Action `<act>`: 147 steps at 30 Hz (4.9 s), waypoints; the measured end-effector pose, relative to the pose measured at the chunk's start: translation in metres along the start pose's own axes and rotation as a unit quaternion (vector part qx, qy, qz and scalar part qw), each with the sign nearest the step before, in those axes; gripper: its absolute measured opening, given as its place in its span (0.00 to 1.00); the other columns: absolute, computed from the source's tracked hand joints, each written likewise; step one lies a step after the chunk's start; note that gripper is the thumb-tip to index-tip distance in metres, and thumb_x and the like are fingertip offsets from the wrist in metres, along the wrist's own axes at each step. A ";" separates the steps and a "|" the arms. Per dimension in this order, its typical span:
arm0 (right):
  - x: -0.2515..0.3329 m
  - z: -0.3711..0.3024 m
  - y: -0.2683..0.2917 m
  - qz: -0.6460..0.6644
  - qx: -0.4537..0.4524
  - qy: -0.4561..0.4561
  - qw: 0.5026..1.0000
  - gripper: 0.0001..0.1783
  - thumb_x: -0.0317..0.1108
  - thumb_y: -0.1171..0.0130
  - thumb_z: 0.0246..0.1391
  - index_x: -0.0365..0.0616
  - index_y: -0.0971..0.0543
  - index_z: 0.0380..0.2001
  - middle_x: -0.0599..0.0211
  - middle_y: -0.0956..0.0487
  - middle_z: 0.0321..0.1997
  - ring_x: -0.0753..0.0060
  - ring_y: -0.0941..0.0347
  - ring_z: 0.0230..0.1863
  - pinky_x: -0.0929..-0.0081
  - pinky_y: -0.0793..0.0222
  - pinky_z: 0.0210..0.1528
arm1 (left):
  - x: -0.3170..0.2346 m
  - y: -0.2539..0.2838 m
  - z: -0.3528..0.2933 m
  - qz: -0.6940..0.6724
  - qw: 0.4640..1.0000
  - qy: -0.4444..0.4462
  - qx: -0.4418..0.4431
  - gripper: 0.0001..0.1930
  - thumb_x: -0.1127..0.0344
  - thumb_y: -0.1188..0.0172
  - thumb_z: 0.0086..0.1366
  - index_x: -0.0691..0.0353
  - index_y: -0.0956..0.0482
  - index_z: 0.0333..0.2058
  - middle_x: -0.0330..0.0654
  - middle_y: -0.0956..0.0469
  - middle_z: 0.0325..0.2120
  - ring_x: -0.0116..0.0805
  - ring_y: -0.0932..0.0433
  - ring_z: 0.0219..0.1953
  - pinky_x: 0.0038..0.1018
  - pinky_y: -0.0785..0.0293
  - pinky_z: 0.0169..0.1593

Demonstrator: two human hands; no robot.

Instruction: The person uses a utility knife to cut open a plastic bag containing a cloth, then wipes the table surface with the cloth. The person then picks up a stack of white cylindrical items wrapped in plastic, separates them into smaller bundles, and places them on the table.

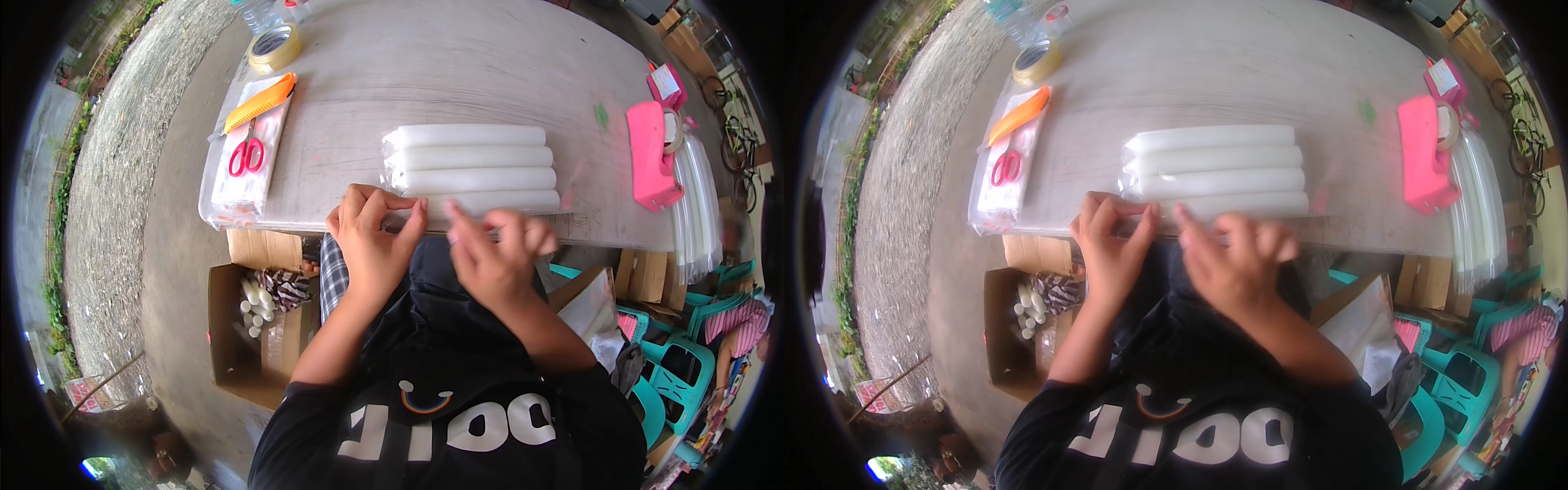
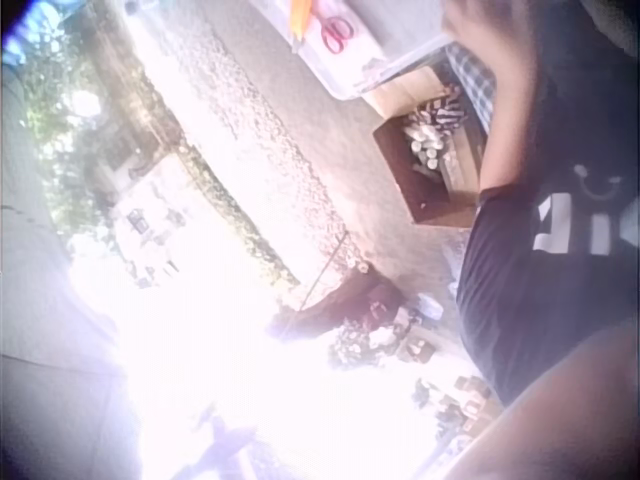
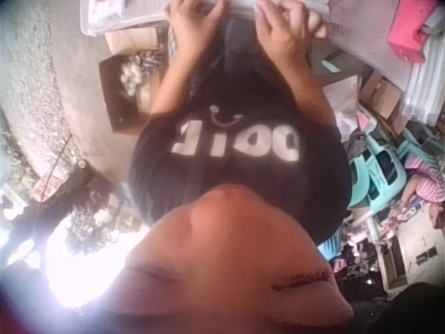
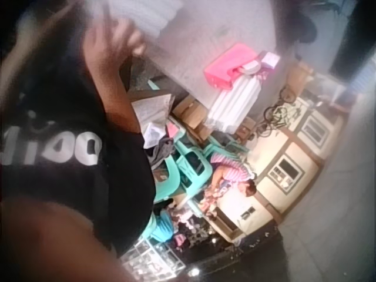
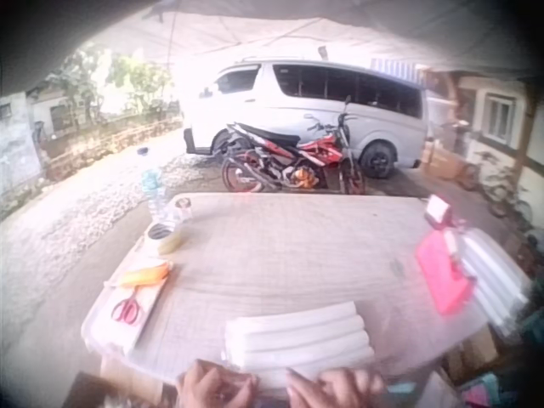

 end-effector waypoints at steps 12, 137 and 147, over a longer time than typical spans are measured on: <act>-0.048 -0.033 0.003 -0.088 0.028 -0.061 0.994 0.27 0.49 0.41 0.55 0.69 0.24 0.60 0.69 0.33 0.41 0.61 0.43 0.45 0.59 0.54 0.51 | -0.003 0.000 0.006 0.086 0.995 -0.046 -0.019 0.08 0.61 0.32 0.56 0.53 0.21 0.30 0.35 0.25 0.36 0.35 0.28 0.40 0.36 0.44 0.53; -0.073 -0.082 0.109 0.596 0.236 -0.224 0.734 0.13 0.22 0.34 0.52 0.41 0.15 0.43 0.66 0.18 0.32 0.78 0.23 0.31 0.82 0.29 0.34 | -0.083 -0.009 -0.094 -0.512 0.708 0.166 0.458 0.11 0.83 0.42 0.63 0.68 0.17 0.43 0.38 0.19 0.31 0.19 0.24 0.33 0.17 0.29 0.39; -0.079 -0.059 0.114 0.543 0.243 -0.104 0.797 0.11 0.21 0.30 0.44 0.40 0.14 0.35 0.65 0.19 0.33 0.76 0.23 0.32 0.81 0.29 0.32 | -0.094 -0.005 -0.082 -0.461 0.799 0.008 0.387 0.10 0.84 0.41 0.61 0.64 0.16 0.37 0.43 0.18 0.35 0.28 0.20 0.37 0.21 0.26 0.42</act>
Point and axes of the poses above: each hand's wrist, its own z-axis towards the middle knuckle, its own y-axis out of the back of the hand, x = y × z, the point moved 5 cm from there along z, towards the middle knuckle
